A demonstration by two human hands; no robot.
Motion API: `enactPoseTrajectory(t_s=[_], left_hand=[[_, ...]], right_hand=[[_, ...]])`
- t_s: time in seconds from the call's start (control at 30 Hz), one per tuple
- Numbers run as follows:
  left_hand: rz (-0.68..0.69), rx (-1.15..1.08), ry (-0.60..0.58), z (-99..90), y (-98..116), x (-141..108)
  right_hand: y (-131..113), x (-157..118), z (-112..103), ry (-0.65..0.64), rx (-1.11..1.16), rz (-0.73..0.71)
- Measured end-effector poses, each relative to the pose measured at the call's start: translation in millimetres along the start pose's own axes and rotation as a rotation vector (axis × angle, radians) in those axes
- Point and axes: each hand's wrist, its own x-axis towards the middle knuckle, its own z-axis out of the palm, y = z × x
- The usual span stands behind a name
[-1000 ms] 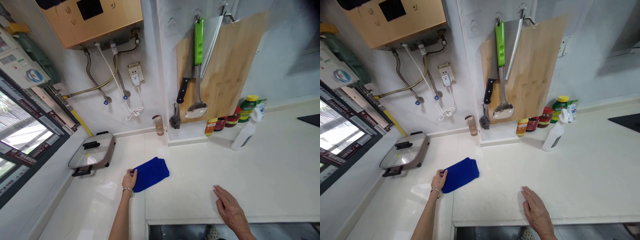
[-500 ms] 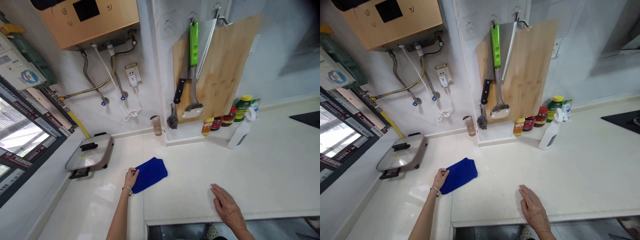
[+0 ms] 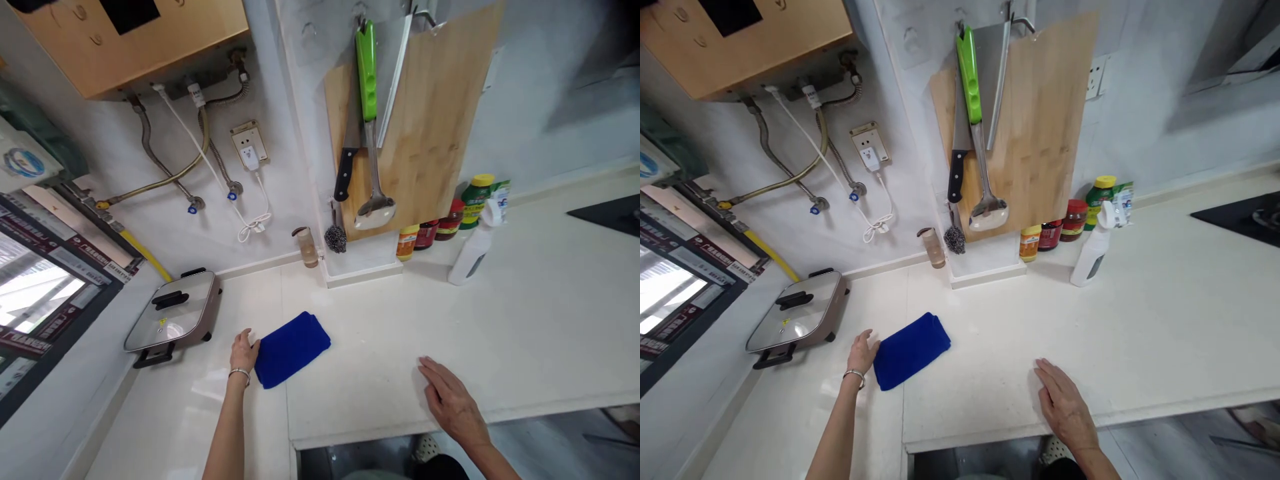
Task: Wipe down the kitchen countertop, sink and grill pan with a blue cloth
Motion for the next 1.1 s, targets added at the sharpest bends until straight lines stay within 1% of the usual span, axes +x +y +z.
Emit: enactPoseTrajectory(t_s=[0.07, 0.13, 0.2, 0.23, 0.27, 0.3, 0.33, 0.43, 0.5, 0.57, 0.6, 0.63, 0.7, 0.77, 0.83, 0.9, 0.97, 1.1], left_hand=[[0.079, 0.029, -0.016, 23.1, 16, -13], [0.162, 0.058, -0.033, 56.5, 33, -32], [0.202, 0.107, -0.036, 89.1, 48, -50], [0.214, 0.202, -0.004, 101.3, 52, -57], [0.232, 0.263, -0.003, 109.6, 55, -61], [0.245, 0.319, -0.008, 113.6, 55, -61], [0.256, 0.355, -0.028, 113.6, 55, -59], [0.254, 0.355, -0.144, 99.1, 54, -41], [0.201, 0.345, -0.224, 90.1, 59, -26], [0.106, 0.374, -0.261, 91.5, 71, -14], [0.049, 0.402, -0.254, 96.9, 79, -10], [-0.003, 0.431, -0.223, 104.9, 87, -7], [-0.068, 0.472, -0.107, 125.0, 103, -3], [-0.061, 0.476, 0.010, 143.8, 114, 1], [-0.010, 0.465, 0.071, 155.8, 119, 10], [0.039, 0.452, 0.069, 160.4, 121, 23], [0.078, 0.441, 0.046, 160.7, 121, 40], [0.118, 0.416, 0.031, 161.2, 128, 73]], right_hand=[[-1, 1, -1, 0.008, 0.003, 0.005], [-3, 2, -2, 0.010, 0.000, 0.015], [-5, 4, -3, 0.008, -0.005, 0.014], [-6, 5, -4, 0.005, -0.008, 0.010], [-6, 5, -5, 0.002, -0.011, 0.005], [-7, 6, -5, -0.001, -0.015, 0.002], [-7, 6, -6, -0.006, -0.020, 0.001], [-7, 5, -6, -0.015, -0.030, 0.012], [-7, 5, -6, -0.024, -0.026, 0.018], [-8, 5, -7, -0.038, -0.016, 0.022], [-8, 5, -8, -0.047, -0.011, 0.025], [-9, 5, -8, -0.054, -0.006, 0.030], [-10, 7, -10, -0.064, 0.001, 0.045], [-11, 8, -11, -0.077, 0.007, 0.062], [-12, 8, -12, -0.096, 0.011, 0.075], [-12, 8, -13, -0.119, 0.013, 0.087], [-11, 7, -14, -0.138, 0.009, 0.093], [-7, 4, -14, -0.153, -0.005, 0.084]])
